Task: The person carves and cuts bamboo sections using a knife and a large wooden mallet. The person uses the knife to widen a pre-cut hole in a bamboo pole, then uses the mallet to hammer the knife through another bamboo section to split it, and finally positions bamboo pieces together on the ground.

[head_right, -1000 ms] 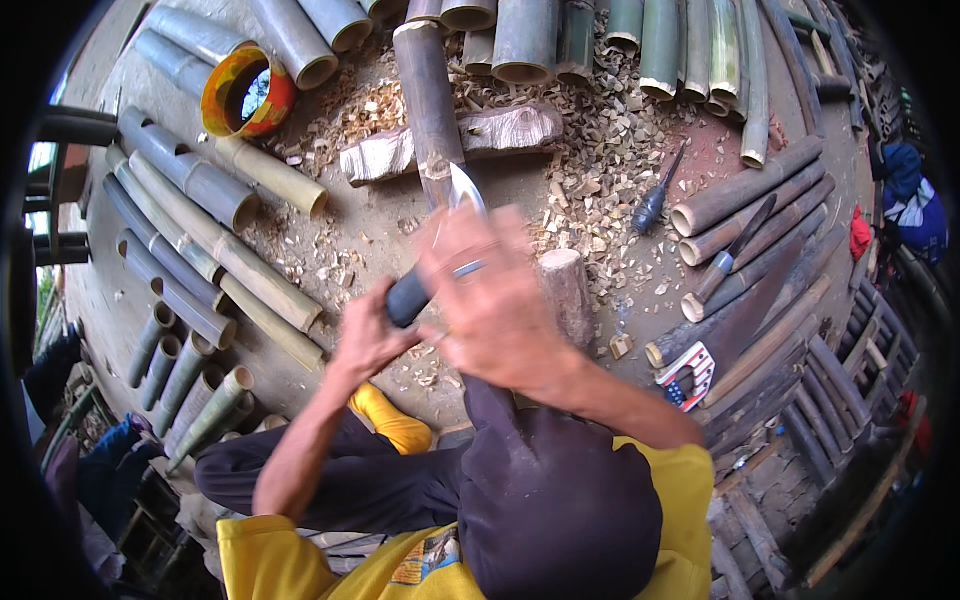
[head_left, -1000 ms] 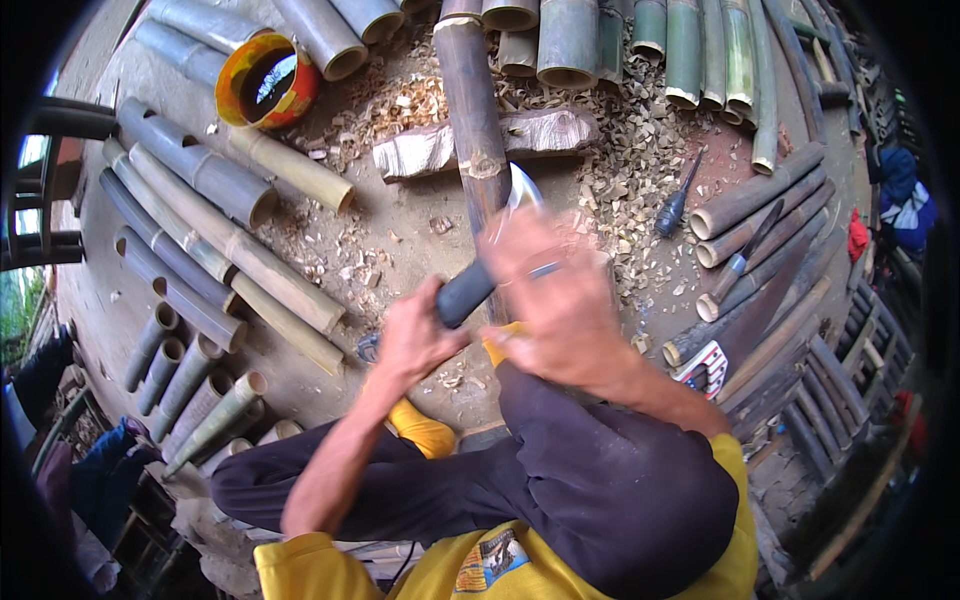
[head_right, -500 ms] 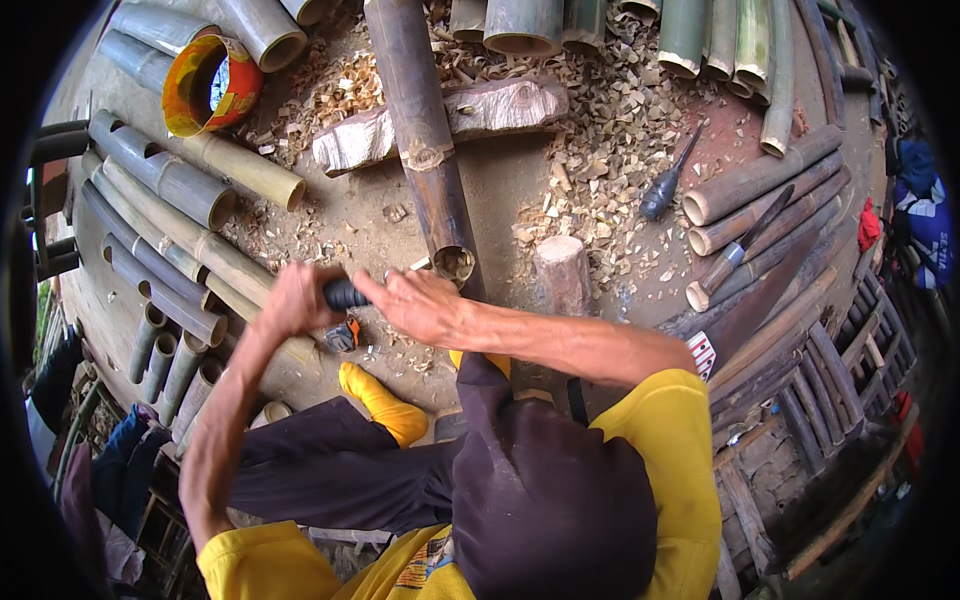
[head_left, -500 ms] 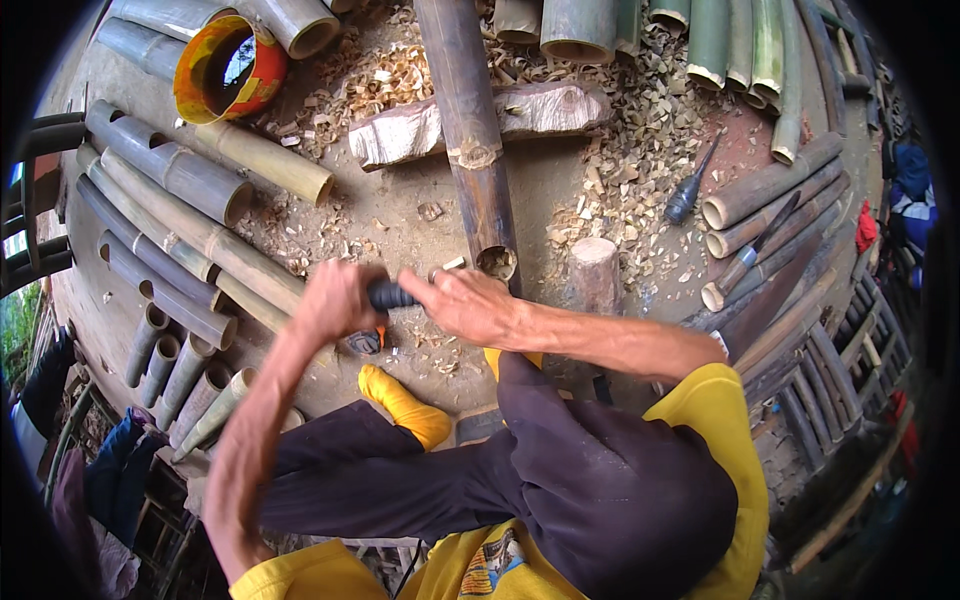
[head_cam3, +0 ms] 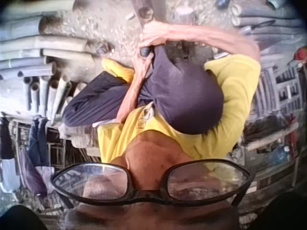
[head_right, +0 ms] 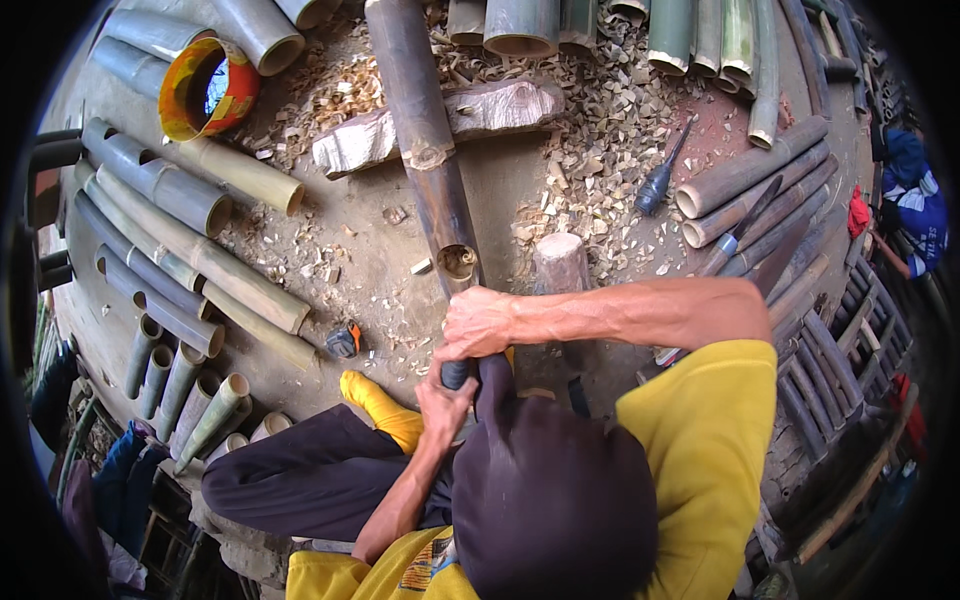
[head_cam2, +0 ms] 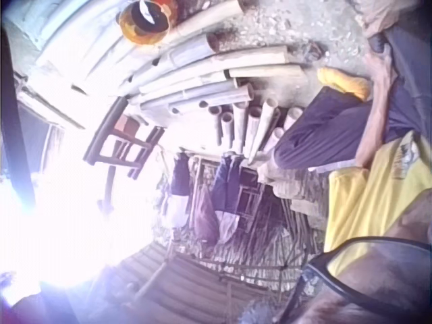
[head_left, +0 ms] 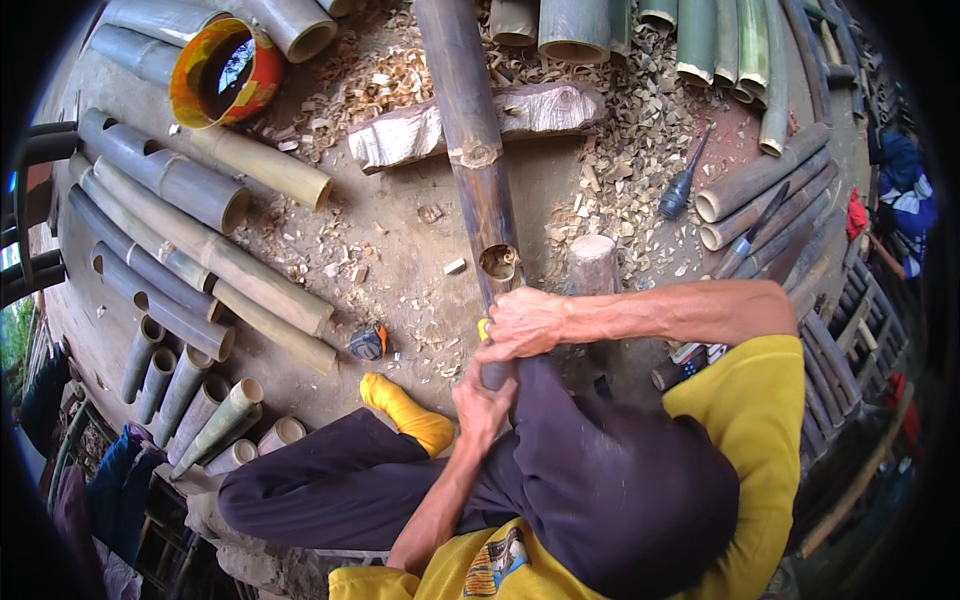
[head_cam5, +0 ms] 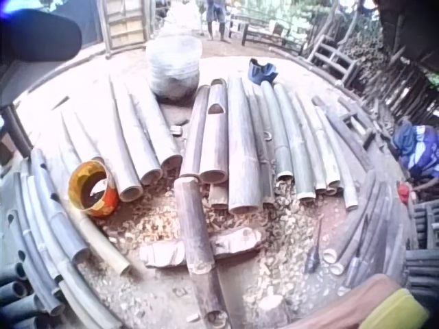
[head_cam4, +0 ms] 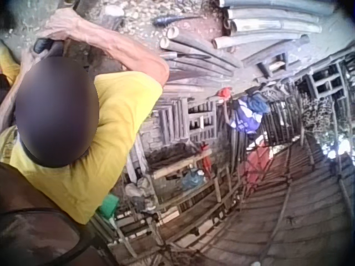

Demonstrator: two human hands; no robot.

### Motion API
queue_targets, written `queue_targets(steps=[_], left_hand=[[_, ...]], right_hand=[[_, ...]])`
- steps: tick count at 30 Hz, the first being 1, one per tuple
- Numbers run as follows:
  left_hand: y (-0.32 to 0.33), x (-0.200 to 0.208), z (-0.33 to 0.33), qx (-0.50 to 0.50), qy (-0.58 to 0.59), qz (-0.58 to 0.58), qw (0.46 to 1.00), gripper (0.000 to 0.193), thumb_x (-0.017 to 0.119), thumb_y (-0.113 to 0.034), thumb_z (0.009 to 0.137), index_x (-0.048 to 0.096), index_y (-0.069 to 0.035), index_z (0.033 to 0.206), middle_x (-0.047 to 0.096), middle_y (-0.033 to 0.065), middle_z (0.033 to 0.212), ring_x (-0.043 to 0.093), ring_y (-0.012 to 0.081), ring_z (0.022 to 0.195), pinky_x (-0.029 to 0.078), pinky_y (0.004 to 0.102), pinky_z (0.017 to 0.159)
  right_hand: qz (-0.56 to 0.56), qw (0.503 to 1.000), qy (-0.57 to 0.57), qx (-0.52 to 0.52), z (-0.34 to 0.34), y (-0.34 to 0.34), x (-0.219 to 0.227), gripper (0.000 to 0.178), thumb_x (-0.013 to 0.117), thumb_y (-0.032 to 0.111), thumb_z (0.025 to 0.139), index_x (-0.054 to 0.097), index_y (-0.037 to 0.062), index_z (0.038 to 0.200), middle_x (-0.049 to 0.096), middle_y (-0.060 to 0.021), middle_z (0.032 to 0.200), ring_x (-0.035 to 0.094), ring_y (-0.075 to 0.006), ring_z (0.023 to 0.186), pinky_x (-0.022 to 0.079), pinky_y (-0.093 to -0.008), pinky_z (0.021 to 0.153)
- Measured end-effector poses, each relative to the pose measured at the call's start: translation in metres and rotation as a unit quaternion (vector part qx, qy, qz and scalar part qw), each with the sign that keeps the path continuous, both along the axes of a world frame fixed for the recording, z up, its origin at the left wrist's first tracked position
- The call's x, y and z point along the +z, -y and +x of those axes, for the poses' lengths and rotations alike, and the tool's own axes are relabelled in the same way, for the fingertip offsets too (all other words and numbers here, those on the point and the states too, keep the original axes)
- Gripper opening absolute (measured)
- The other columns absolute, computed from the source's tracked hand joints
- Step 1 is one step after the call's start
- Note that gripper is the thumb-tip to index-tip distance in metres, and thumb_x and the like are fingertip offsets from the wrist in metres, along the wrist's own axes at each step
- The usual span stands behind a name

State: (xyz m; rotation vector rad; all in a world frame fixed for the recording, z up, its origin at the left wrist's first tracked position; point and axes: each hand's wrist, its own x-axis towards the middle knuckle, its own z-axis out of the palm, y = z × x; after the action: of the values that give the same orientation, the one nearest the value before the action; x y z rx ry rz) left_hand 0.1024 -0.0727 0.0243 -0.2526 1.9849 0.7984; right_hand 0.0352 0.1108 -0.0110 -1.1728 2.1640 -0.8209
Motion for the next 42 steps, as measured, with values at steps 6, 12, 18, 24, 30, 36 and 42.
queue_targets(steps=[6, 12, 18, 24, 30, 36, 42], left_hand=[[0.041, -0.006, -0.091, -0.139, -0.272, 0.005, 0.952, 0.040, 0.071, -0.011, 0.055, 0.065, -0.008, 0.094, 0.065, 0.0127, 0.073, 0.063, 0.0265, 0.064, 0.051, 0.0355, 0.062], [-0.016, 0.040, -0.227, -0.502, -0.382, 0.028, 0.775, 0.019, 0.062, -0.006, 0.055, 0.058, -0.008, 0.073, 0.057, 0.0074, 0.066, 0.060, 0.0251, 0.065, 0.049, 0.0377, 0.053], [-0.096, 0.041, -0.259, -0.662, -0.397, 0.095, 0.629, 0.012, 0.063, -0.008, 0.054, 0.057, -0.007, 0.064, 0.055, 0.0054, 0.062, 0.058, 0.0227, 0.062, 0.047, 0.0362, 0.051], [-0.074, 0.016, -0.274, -0.646, -0.170, 0.033, 0.743, 0.009, 0.067, -0.015, 0.064, 0.067, -0.006, 0.066, 0.060, 0.0098, 0.056, 0.057, 0.0198, 0.048, 0.049, 0.0333, 0.047], [0.025, 0.053, -0.155, -0.095, 0.074, 0.158, 0.980, 0.063, 0.080, -0.030, 0.063, 0.053, 0.002, 0.110, 0.060, 0.0130, 0.091, 0.059, 0.0243, 0.078, 0.050, 0.0327, 0.073], [-0.037, 0.035, -0.068, 0.004, 0.174, 0.463, 0.869, 0.111, 0.079, -0.039, 0.067, 0.008, -0.006, 0.146, 0.019, 0.0158, 0.148, 0.026, 0.0267, 0.134, 0.035, 0.0443, 0.101], [-0.121, -0.016, -0.045, 0.453, 0.442, 0.502, 0.589, 0.056, 0.058, -0.034, 0.089, 0.037, -0.009, 0.133, 0.038, 0.0109, 0.137, 0.036, 0.0248, 0.128, 0.035, 0.0444, 0.105]], right_hand=[[0.060, 0.984, -0.049, -0.162, -0.024, 0.033, 0.016, 0.012, 0.053, 0.014, 0.079, 0.056, 0.0111, 0.090, 0.061, -0.0126, 0.069, 0.063, -0.0292, 0.065, 0.051, -0.0401, 0.057], [-0.042, 0.869, -0.091, -0.484, -0.031, 0.033, 0.016, 0.036, 0.052, 0.005, 0.075, 0.051, 0.0067, 0.110, 0.059, -0.0147, 0.083, 0.059, -0.0298, 0.080, 0.048, -0.0397, 0.073], [-0.145, 0.734, -0.020, -0.663, -0.022, 0.022, 0.009, 0.044, 0.061, 0.000, 0.071, 0.048, 0.0000, 0.113, 0.057, -0.0184, 0.085, 0.058, -0.0359, 0.078, 0.048, -0.0431, 0.071], [-0.083, 0.782, 0.046, -0.616, -0.035, 0.025, 0.004, 0.039, 0.061, 0.001, 0.074, 0.051, 0.0032, 0.111, 0.060, -0.0222, 0.083, 0.064, -0.0316, 0.067, 0.053, -0.0400, 0.060], [-0.166, 0.819, 0.058, -0.546, -0.007, -0.008, 0.087, 0.073, 0.074, 0.021, 0.072, 0.038, 0.0032, 0.133, 0.052, -0.0191, 0.117, 0.049, -0.0273, 0.113, 0.038, -0.0409, 0.100], [-0.050, 0.752, 0.159, -0.638, 0.033, -0.064, 0.093, 0.063, 0.067, 0.011, 0.072, 0.043, 0.0060, 0.130, 0.061, -0.0128, 0.095, 0.062, -0.0228, 0.083, 0.052, -0.0348, 0.069], [0.169, 0.936, -0.124, -0.283, 0.035, -0.129, 0.081, 0.067, 0.069, 0.009, 0.058, 0.053, 0.0169, 0.122, 0.054, -0.0026, 0.090, 0.055, -0.0214, 0.075, 0.049, -0.0358, 0.059]])
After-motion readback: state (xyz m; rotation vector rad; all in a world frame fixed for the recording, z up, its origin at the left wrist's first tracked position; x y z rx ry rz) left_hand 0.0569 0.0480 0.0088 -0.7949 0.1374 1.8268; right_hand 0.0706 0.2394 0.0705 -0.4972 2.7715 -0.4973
